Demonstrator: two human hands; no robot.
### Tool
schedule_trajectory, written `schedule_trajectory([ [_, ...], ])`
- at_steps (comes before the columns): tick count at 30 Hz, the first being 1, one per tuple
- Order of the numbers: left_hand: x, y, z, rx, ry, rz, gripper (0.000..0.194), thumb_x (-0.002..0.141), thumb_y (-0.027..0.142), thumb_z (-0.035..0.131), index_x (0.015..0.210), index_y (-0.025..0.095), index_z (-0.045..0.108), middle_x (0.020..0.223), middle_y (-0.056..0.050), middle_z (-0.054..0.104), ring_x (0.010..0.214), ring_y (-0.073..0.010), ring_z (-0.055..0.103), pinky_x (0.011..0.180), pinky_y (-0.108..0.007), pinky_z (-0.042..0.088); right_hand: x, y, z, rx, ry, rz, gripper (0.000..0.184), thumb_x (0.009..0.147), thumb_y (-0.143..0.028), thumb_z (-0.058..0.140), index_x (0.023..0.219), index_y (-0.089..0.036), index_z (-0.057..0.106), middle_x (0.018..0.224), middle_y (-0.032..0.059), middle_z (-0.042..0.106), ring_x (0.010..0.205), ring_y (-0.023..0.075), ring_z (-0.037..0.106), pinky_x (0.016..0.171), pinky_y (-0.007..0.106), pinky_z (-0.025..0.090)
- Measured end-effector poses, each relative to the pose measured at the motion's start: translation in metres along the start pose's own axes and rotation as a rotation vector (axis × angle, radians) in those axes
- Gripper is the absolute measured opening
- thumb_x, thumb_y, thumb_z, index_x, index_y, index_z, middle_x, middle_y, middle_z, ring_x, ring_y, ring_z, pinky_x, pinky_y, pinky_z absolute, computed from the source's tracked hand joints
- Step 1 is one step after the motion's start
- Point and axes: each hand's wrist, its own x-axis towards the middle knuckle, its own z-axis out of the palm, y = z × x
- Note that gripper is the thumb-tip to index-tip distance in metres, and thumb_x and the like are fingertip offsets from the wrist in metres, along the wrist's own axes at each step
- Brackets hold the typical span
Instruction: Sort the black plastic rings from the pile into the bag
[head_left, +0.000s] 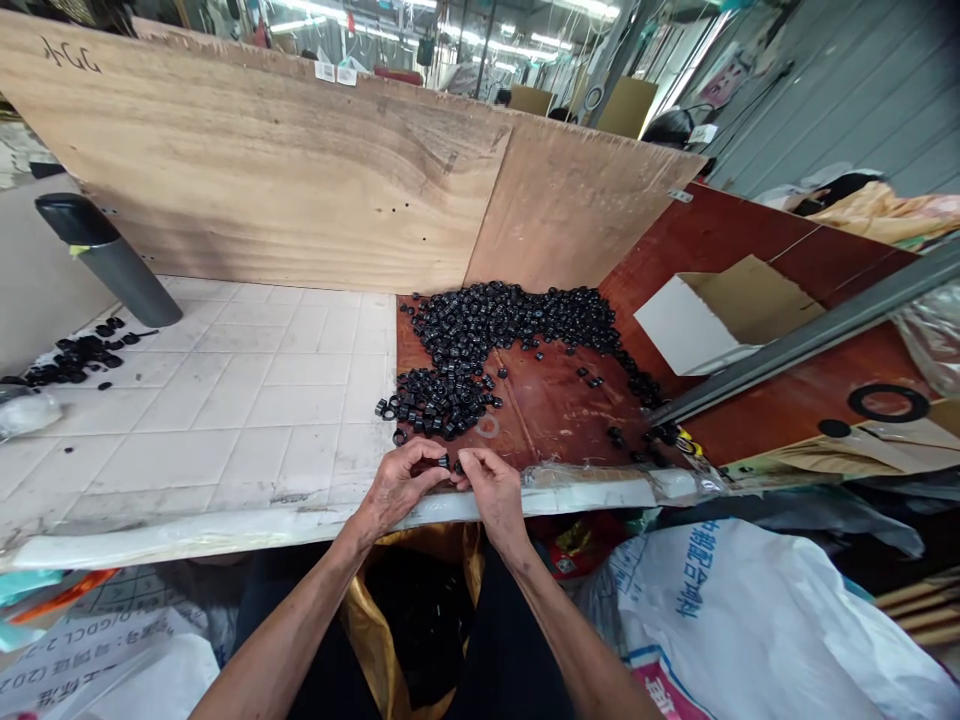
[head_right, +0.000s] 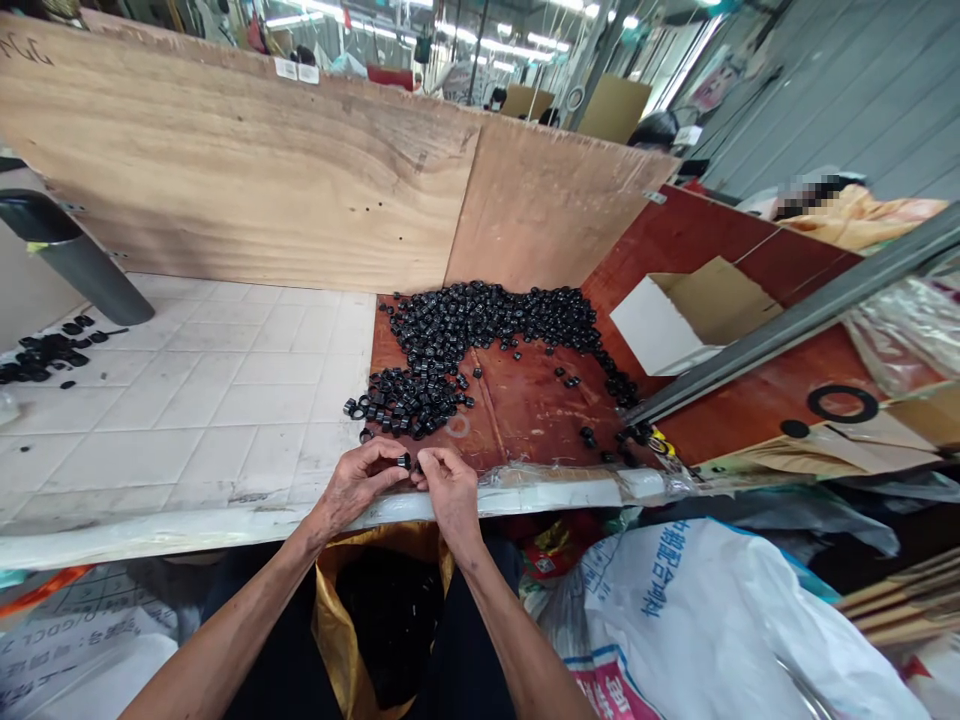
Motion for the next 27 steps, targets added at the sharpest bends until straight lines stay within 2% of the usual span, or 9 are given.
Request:
schedule_trajectory([
  [2,0.0,-0.001,0.0,-0.004,-0.026,-0.023,0.019,0.09,0.031,0.076,0.103,0.019,0.071,0.103,-0.006,0.071,0.092,-0.017,0.069,0.082,-0.028,0.056,0.003,-0.001,0.004,0.09,0.065,0.027,0.031,0.083,-0.05,0.071,0.089,-0.02,0.07,0.076,0.0045,0.076,0.066,0.0208,0.073,0.065,0.031,0.06],
  [5,0.0,0.0,0.0,0.007,-0.056,-0.024,0.018,0.09,0.03,0.075,0.104,0.019,0.072,0.102,-0.006,0.072,0.093,-0.0173,0.068,0.085,-0.029,0.055,0.002,-0.002,0.011,0.095,0.078,0.007,0.03,0.08,-0.047,0.076,0.091,-0.02,0.07,0.086,0.0068,0.079,0.078,0.0233,0.076,0.073,0.035,0.062],
  [8,0.0,0.0,0.0,-0.005,-0.035,-0.021,0.017,0.091,0.03,0.075,0.103,0.019,0.072,0.101,-0.006,0.071,0.093,-0.0169,0.068,0.085,-0.029,0.055,-0.007,0.0,0.015,-0.006,0.051,-0.11,0.025,0.085,-0.042,0.073,0.098,-0.02,0.073,0.102,0.0089,0.079,0.094,0.0244,0.076,0.088,0.038,0.061],
  [11,0.0,0.002,0.001,-0.01,-0.013,-0.024,0.017,0.09,0.031,0.076,0.102,0.019,0.072,0.103,-0.005,0.07,0.093,-0.0169,0.068,0.084,-0.028,0.055,-0.017,0.005,0.012,-0.099,0.008,-0.237,0.025,0.094,-0.036,0.061,0.111,-0.021,0.073,0.118,0.01,0.076,0.11,0.0246,0.072,0.1,0.04,0.056],
  [13,0.001,0.003,0.001,-0.016,-0.008,-0.024,0.017,0.09,0.03,0.075,0.103,0.019,0.072,0.103,-0.006,0.071,0.094,-0.0171,0.068,0.085,-0.029,0.055,-0.019,0.008,0.008,-0.129,-0.006,-0.244,0.025,0.095,-0.032,0.059,0.113,-0.021,0.073,0.116,0.0097,0.077,0.108,0.0246,0.073,0.097,0.04,0.058],
  [17,0.001,0.002,0.001,-0.034,0.008,-0.022,0.017,0.091,0.031,0.074,0.104,0.019,0.074,0.103,-0.006,0.071,0.094,-0.0175,0.069,0.083,-0.029,0.056,-0.014,0.009,-0.001,-0.13,-0.012,-0.196,0.018,0.09,-0.03,0.066,0.104,-0.021,0.073,0.1,0.0071,0.079,0.089,0.0224,0.076,0.083,0.036,0.062],
  [22,0.002,-0.002,0.001,-0.017,-0.005,0.03,0.02,0.09,0.032,0.076,0.105,0.02,0.074,0.105,-0.008,0.072,0.096,-0.0185,0.07,0.086,-0.031,0.058,-0.009,0.002,-0.002,-0.052,-0.077,-0.238,0.012,0.089,-0.031,0.067,0.097,-0.022,0.07,0.115,0.0097,0.075,0.102,0.0233,0.073,0.084,0.034,0.061],
  [27,0.001,-0.001,0.001,-0.008,0.001,0.051,0.019,0.091,0.031,0.074,0.107,0.02,0.074,0.105,-0.008,0.072,0.095,-0.0181,0.07,0.086,-0.031,0.058,-0.009,-0.002,-0.001,-0.071,-0.043,-0.231,0.017,0.087,-0.03,0.069,0.102,-0.021,0.072,0.102,0.0073,0.076,0.087,0.0211,0.074,0.078,0.033,0.062],
])
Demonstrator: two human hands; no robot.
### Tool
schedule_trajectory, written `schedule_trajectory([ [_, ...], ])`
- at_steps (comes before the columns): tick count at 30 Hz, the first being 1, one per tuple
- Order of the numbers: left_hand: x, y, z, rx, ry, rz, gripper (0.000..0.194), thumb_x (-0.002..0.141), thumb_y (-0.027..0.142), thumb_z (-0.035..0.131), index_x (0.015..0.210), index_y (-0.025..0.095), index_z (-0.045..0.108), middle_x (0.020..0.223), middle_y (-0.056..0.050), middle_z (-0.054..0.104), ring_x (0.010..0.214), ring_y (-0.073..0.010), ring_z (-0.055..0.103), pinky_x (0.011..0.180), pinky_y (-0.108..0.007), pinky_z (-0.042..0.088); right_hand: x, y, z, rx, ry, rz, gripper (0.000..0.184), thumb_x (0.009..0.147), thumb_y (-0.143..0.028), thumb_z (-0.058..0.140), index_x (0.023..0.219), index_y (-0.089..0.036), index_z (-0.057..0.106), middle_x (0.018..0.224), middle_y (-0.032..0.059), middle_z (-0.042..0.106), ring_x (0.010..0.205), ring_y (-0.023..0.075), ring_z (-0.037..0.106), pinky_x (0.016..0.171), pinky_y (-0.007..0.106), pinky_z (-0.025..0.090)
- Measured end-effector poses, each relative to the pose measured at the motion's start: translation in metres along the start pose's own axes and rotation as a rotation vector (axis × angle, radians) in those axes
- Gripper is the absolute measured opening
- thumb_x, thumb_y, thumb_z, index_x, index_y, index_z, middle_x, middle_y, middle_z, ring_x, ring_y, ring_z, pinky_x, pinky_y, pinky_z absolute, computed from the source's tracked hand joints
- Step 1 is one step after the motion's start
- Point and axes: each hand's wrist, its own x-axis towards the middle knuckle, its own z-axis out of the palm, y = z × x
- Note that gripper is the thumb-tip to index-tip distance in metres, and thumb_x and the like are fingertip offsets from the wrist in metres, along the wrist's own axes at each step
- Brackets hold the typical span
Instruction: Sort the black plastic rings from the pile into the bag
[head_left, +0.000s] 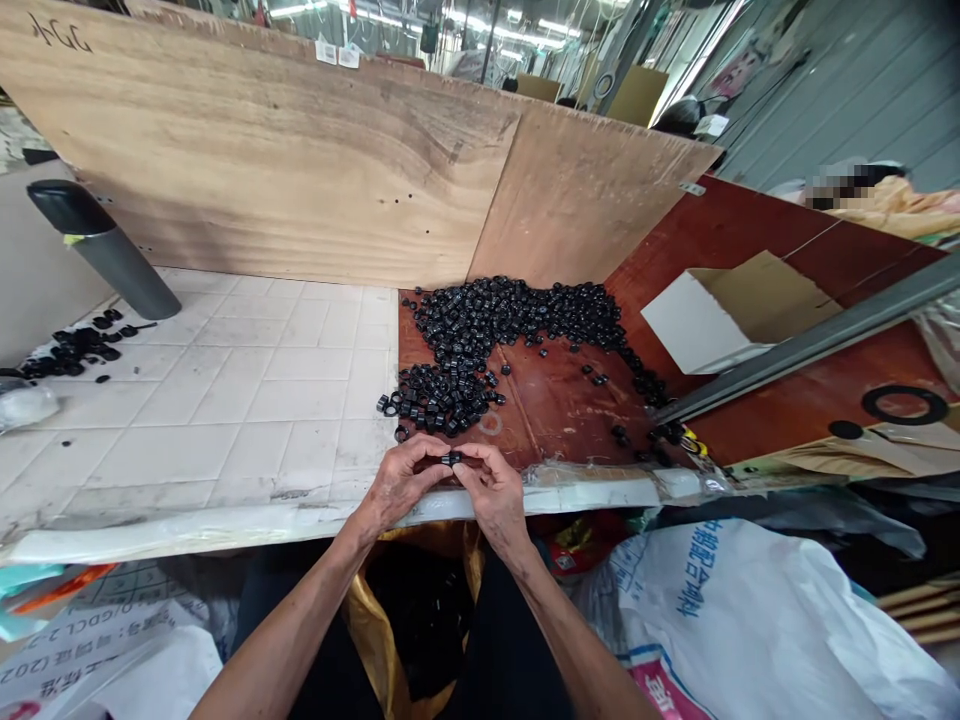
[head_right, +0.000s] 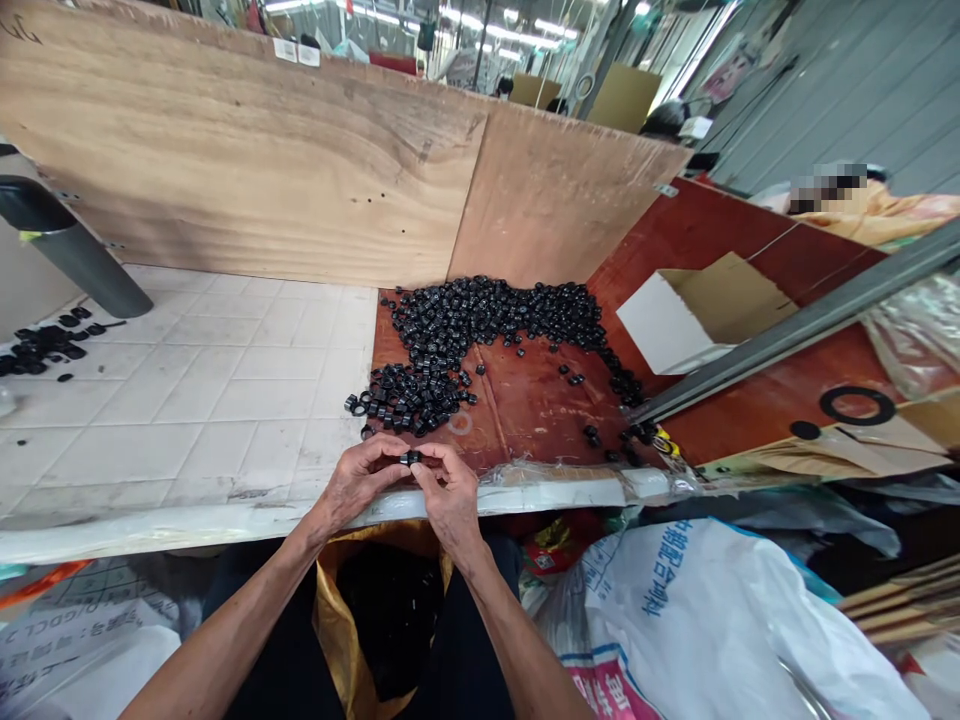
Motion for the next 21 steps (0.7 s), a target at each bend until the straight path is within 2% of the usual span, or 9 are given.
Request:
schedule_trajectory([
  [4,-0.0003,0.0002,-0.0002,0.02,0.001,0.019,0.019,0.093,0.026,0.072,0.111,0.02,0.073,0.108,-0.008,0.072,0.099,-0.0179,0.071,0.087,-0.031,0.058,0.0031,0.0015,-0.002,-0.054,0.008,-0.011,0.017,0.086,-0.031,0.071,0.099,-0.021,0.074,0.101,0.0069,0.077,0.084,0.0205,0.074,0.076,0.032,0.062],
  [9,0.0001,-0.0006,-0.0009,0.042,0.002,0.076,0.019,0.093,0.025,0.071,0.112,0.02,0.073,0.111,-0.009,0.073,0.102,-0.0182,0.071,0.093,-0.034,0.058,0.0078,0.001,-0.0032,-0.152,-0.015,-0.056,0.024,0.087,-0.035,0.072,0.107,-0.023,0.076,0.096,0.0054,0.077,0.082,0.0201,0.073,0.074,0.03,0.06],
  [13,0.0,0.0014,-0.0014,0.037,-0.001,0.081,0.018,0.094,0.026,0.07,0.111,0.019,0.073,0.111,-0.009,0.073,0.102,-0.0186,0.071,0.093,-0.034,0.059,0.0096,-0.0023,-0.0034,-0.205,-0.085,-0.067,0.021,0.093,-0.041,0.066,0.096,-0.022,0.075,0.081,0.0028,0.075,0.067,0.017,0.069,0.063,0.026,0.056],
  [17,-0.0002,0.0051,-0.0021,0.064,-0.044,0.061,0.016,0.095,0.025,0.069,0.108,0.02,0.074,0.11,-0.009,0.073,0.102,-0.0193,0.07,0.094,-0.036,0.058,0.0098,0.0,-0.0012,-0.359,-0.071,-0.084,0.038,0.1,-0.045,0.056,0.074,-0.021,0.068,0.058,-0.001,0.063,0.052,0.0136,0.057,0.06,0.025,0.05],
  [19,-0.0001,0.0067,-0.0024,0.078,-0.063,0.049,0.015,0.094,0.025,0.07,0.107,0.02,0.074,0.109,-0.009,0.073,0.102,-0.0197,0.07,0.095,-0.037,0.057,0.009,0.0009,0.0005,-0.412,-0.037,-0.12,0.039,0.101,-0.044,0.053,0.074,-0.021,0.069,0.061,0.0006,0.065,0.055,0.0143,0.059,0.063,0.026,0.051],
  [21,-0.0001,0.0074,-0.0022,0.061,-0.06,0.032,0.015,0.094,0.026,0.07,0.108,0.02,0.074,0.108,-0.009,0.073,0.102,-0.0197,0.07,0.096,-0.037,0.056,0.0073,-0.0004,0.0017,-0.385,0.001,-0.16,0.031,0.101,-0.042,0.054,0.091,-0.02,0.073,0.078,0.005,0.073,0.068,0.0175,0.067,0.07,0.028,0.054],
])
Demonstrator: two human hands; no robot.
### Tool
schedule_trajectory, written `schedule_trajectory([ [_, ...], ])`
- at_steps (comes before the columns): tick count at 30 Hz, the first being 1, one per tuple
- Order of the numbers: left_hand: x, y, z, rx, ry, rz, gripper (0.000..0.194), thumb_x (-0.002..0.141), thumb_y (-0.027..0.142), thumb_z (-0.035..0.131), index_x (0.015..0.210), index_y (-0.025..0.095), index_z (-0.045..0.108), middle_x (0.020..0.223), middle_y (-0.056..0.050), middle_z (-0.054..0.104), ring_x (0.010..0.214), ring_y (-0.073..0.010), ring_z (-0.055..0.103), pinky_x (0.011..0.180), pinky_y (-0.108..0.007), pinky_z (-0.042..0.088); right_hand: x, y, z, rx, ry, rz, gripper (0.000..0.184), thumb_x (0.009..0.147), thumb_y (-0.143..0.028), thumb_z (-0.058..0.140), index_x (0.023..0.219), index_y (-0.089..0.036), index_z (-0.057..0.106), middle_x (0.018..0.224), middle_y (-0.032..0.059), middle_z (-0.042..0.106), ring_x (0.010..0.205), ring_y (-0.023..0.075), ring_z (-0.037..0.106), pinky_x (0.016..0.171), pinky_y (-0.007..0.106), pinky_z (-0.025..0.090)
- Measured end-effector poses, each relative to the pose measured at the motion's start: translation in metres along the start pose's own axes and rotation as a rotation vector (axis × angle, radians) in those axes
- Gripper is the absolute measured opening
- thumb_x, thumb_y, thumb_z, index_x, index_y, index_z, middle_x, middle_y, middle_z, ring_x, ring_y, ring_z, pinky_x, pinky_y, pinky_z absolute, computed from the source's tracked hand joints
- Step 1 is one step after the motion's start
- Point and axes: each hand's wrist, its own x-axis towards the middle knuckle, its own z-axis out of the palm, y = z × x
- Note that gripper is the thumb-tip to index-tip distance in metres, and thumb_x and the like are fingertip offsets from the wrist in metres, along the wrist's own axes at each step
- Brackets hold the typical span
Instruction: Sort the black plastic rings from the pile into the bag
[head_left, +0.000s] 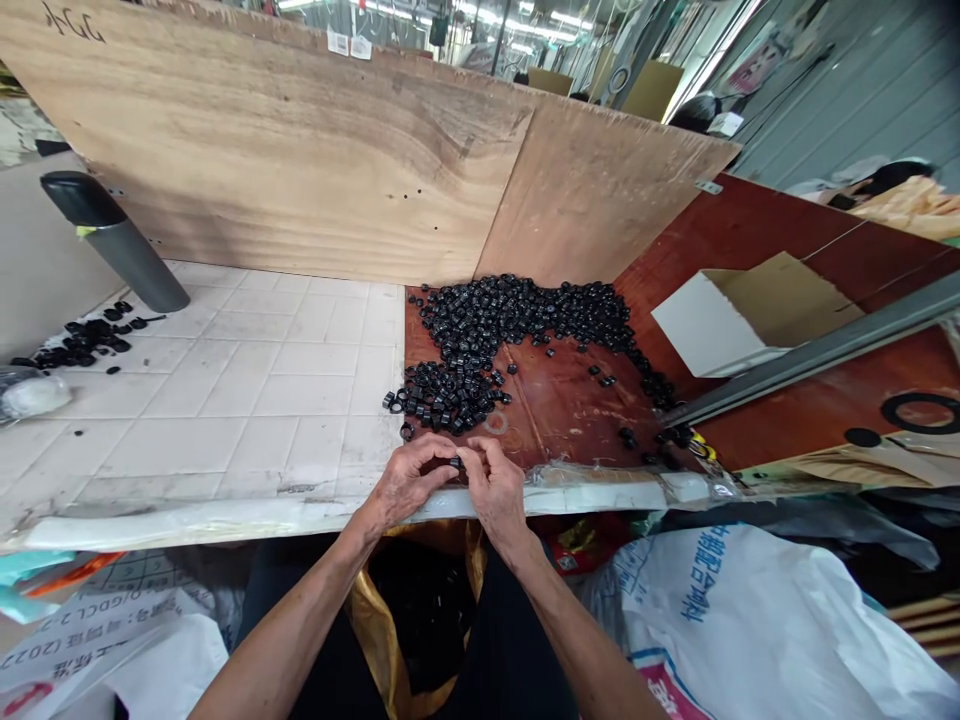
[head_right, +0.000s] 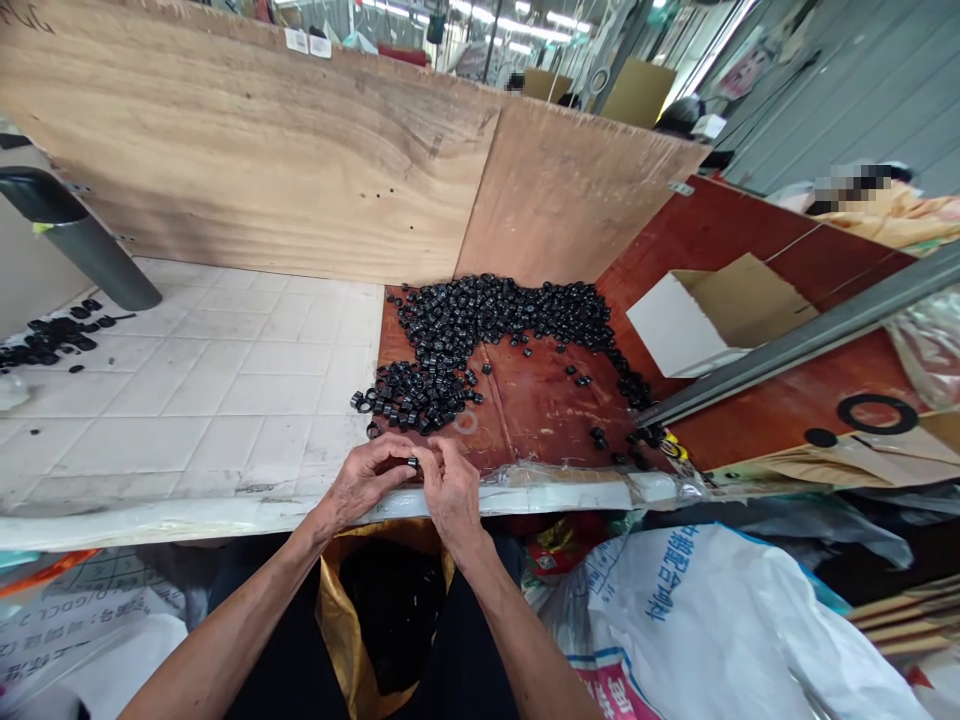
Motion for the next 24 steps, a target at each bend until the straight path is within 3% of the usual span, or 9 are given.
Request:
schedule_trajectory([
  [2,0.0,0.0,0.001,-0.048,0.034,-0.017,0.016,0.093,0.026,0.071,0.108,0.02,0.073,0.109,-0.009,0.072,0.102,-0.0195,0.069,0.095,-0.036,0.056,-0.001,-0.003,-0.001,0.063,-0.008,-0.048,0.028,0.101,-0.038,0.054,0.109,-0.02,0.073,0.099,0.0095,0.075,0.085,0.0211,0.071,0.077,0.031,0.057],
  [4,0.0,-0.001,0.001,-0.077,0.067,-0.031,0.016,0.094,0.026,0.071,0.109,0.02,0.072,0.11,-0.009,0.071,0.102,-0.0191,0.069,0.094,-0.034,0.056,-0.001,-0.005,-0.004,0.098,-0.064,-0.08,0.028,0.101,-0.036,0.054,0.114,-0.021,0.073,0.106,0.0107,0.074,0.091,0.0222,0.071,0.077,0.031,0.057],
  [7,0.0,-0.002,0.002,-0.065,0.054,-0.032,0.016,0.094,0.026,0.07,0.109,0.02,0.072,0.109,-0.008,0.071,0.101,-0.0185,0.069,0.093,-0.034,0.055,0.001,-0.005,-0.009,0.053,-0.102,-0.051,0.028,0.099,-0.038,0.056,0.092,-0.02,0.076,0.082,0.0064,0.072,0.07,0.0186,0.066,0.066,0.029,0.052],
  [9,0.0,-0.001,0.002,-0.057,0.039,-0.032,0.016,0.095,0.025,0.069,0.11,0.02,0.071,0.109,-0.008,0.071,0.101,-0.0183,0.068,0.093,-0.033,0.055,0.002,-0.003,-0.01,0.007,-0.092,-0.03,0.039,0.101,-0.04,0.053,0.073,-0.019,0.071,0.064,0.0025,0.065,0.058,0.0157,0.058,0.061,0.028,0.048],
  [10,0.001,0.0,0.001,-0.055,0.039,-0.034,0.016,0.095,0.025,0.069,0.11,0.02,0.071,0.11,-0.008,0.071,0.101,-0.0184,0.068,0.093,-0.033,0.055,0.002,-0.003,-0.011,0.004,-0.082,-0.024,0.04,0.102,-0.04,0.051,0.074,-0.019,0.071,0.06,0.001,0.061,0.055,0.0149,0.056,0.06,0.027,0.046],
  [13,0.001,0.003,0.001,-0.044,0.04,-0.047,0.014,0.095,0.024,0.068,0.108,0.02,0.071,0.109,-0.008,0.071,0.101,-0.0189,0.068,0.094,-0.034,0.055,0.0,-0.004,-0.011,0.056,-0.087,-0.014,0.03,0.1,-0.04,0.053,0.101,-0.018,0.073,0.066,-0.0007,0.063,0.056,0.0141,0.055,0.06,0.026,0.046],
  [17,0.001,0.001,0.001,-0.038,0.081,-0.042,0.013,0.094,0.025,0.069,0.106,0.02,0.071,0.11,-0.008,0.071,0.103,-0.0194,0.068,0.096,-0.035,0.054,-0.005,-0.007,-0.009,0.053,-0.136,0.003,0.032,0.098,-0.042,0.057,0.081,-0.019,0.071,0.061,-0.0015,0.06,0.054,0.0131,0.052,0.058,0.025,0.045],
  [21,0.001,-0.001,0.001,-0.045,0.074,-0.04,0.014,0.095,0.027,0.068,0.107,0.02,0.072,0.109,-0.009,0.072,0.102,-0.0194,0.069,0.095,-0.036,0.055,-0.004,-0.007,-0.009,0.145,-0.095,-0.003,0.026,0.093,-0.04,0.064,0.107,-0.02,0.073,0.081,0.0024,0.07,0.064,0.0158,0.062,0.067,0.028,0.054],
  [24,0.004,0.002,0.0,-0.046,0.044,-0.039,0.015,0.095,0.028,0.068,0.107,0.02,0.072,0.107,-0.009,0.072,0.099,-0.0194,0.069,0.092,-0.034,0.056,-0.001,-0.007,-0.01,0.152,-0.107,0.044,0.02,0.093,-0.038,0.063,0.096,-0.022,0.073,0.076,0.0027,0.07,0.065,0.0177,0.065,0.066,0.029,0.056],
])
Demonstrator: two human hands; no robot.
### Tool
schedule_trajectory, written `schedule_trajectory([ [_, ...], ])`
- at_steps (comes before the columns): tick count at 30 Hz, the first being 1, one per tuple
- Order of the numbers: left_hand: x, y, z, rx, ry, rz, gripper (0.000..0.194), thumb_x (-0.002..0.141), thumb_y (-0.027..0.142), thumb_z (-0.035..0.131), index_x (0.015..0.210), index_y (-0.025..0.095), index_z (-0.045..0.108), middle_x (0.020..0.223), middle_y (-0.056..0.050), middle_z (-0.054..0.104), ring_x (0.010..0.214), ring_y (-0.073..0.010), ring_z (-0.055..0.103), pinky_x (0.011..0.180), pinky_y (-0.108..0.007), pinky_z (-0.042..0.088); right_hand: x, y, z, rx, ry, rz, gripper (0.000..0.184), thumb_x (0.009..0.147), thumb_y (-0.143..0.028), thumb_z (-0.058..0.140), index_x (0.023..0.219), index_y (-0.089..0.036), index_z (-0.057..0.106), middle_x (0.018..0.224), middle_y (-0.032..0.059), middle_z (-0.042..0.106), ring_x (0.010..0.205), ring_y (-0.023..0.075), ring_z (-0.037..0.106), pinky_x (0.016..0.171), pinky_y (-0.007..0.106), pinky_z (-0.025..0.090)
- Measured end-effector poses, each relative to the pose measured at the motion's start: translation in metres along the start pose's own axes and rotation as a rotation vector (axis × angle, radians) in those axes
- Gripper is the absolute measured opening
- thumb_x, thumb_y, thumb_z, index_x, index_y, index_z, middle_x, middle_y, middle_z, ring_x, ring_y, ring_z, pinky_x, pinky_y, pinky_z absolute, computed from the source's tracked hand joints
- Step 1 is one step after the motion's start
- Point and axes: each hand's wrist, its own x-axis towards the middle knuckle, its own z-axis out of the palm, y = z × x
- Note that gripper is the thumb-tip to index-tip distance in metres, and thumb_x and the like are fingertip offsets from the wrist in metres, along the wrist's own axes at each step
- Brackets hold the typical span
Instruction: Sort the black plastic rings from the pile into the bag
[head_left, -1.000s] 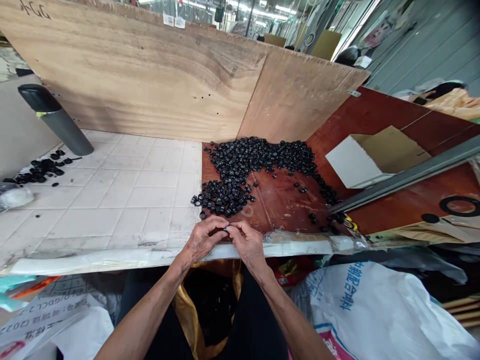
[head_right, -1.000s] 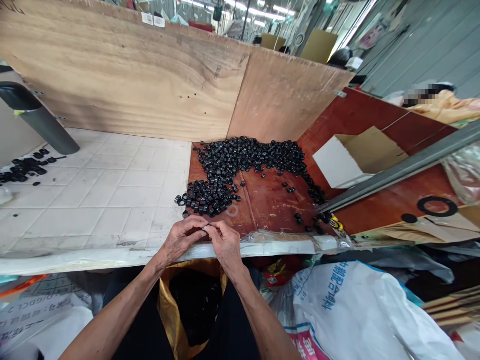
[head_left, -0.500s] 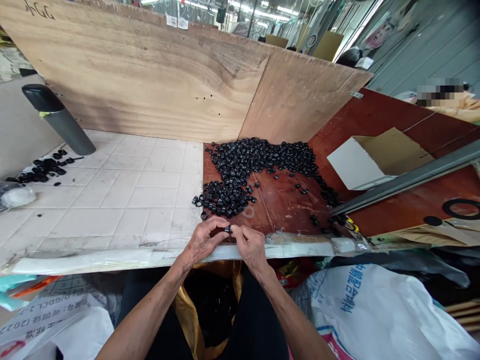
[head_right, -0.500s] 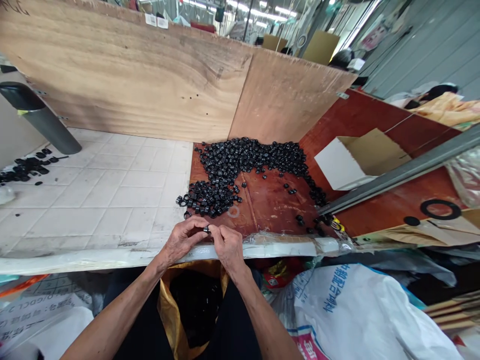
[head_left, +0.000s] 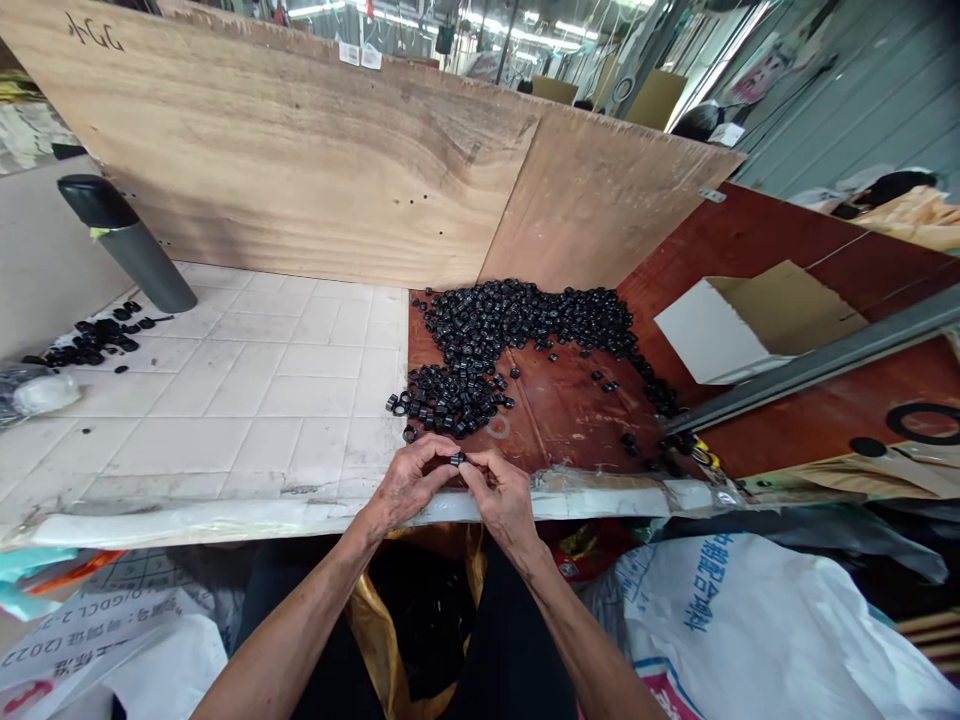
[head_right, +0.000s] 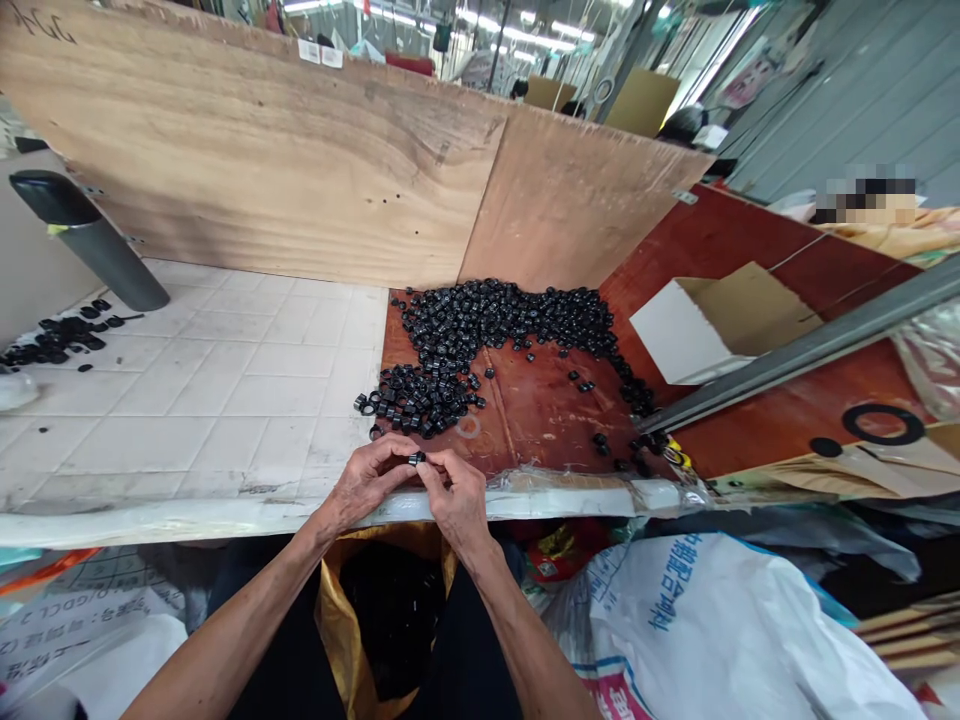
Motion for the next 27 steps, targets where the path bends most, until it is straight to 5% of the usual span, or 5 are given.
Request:
schedule_trajectory([
  [5,-0.014,0.015,0.002,0.044,-0.026,0.012,0.013,0.093,0.026,0.07,0.104,0.019,0.072,0.103,-0.008,0.074,0.096,-0.0197,0.071,0.089,-0.034,0.058,-0.017,-0.011,0.0,0.11,-0.004,0.124,0.021,0.09,-0.039,0.063,0.099,-0.022,0.07,0.082,0.0031,0.072,0.057,0.016,0.065,0.059,0.028,0.055],
  [15,-0.111,0.023,0.023,0.422,-0.043,0.198,0.038,0.097,0.008,0.051,0.13,0.024,0.06,0.117,-0.011,0.072,0.106,-0.0225,0.073,0.088,-0.035,0.063,-0.086,-0.02,0.015,0.358,-0.174,0.643,0.029,0.089,-0.043,0.059,0.069,-0.022,0.058,0.042,-0.0059,0.051,0.036,0.013,0.045,0.044,0.025,0.043],
  [18,-0.099,0.031,0.006,0.454,-0.099,0.122,0.023,0.093,0.02,0.066,0.116,0.024,0.065,0.108,-0.008,0.072,0.097,-0.0233,0.073,0.083,-0.034,0.062,-0.072,-0.007,0.003,0.093,-0.193,0.429,0.029,0.087,-0.042,0.062,0.066,-0.022,0.061,0.05,-0.0025,0.058,0.045,0.0152,0.053,0.049,0.026,0.045],
  [22,-0.049,0.022,-0.022,0.647,0.157,-0.069,0.015,0.09,0.03,0.072,0.101,0.023,0.065,0.091,-0.003,0.065,0.071,-0.019,0.066,0.067,-0.031,0.056,-0.017,0.021,-0.009,-0.209,0.133,0.082,0.014,0.085,-0.03,0.062,0.091,-0.02,0.071,0.085,0.0062,0.069,0.072,0.0208,0.063,0.071,0.032,0.053],
  [27,0.004,0.0,-0.022,0.915,0.178,-0.271,0.035,0.08,0.026,0.08,0.112,0.02,0.065,0.104,-0.008,0.064,0.079,-0.0249,0.069,0.07,-0.035,0.055,0.039,0.044,0.003,-0.319,0.111,-0.002,0.04,0.078,-0.019,0.06,0.117,-0.015,0.07,0.112,0.0132,0.064,0.075,0.0209,0.061,0.081,0.04,0.055],
])
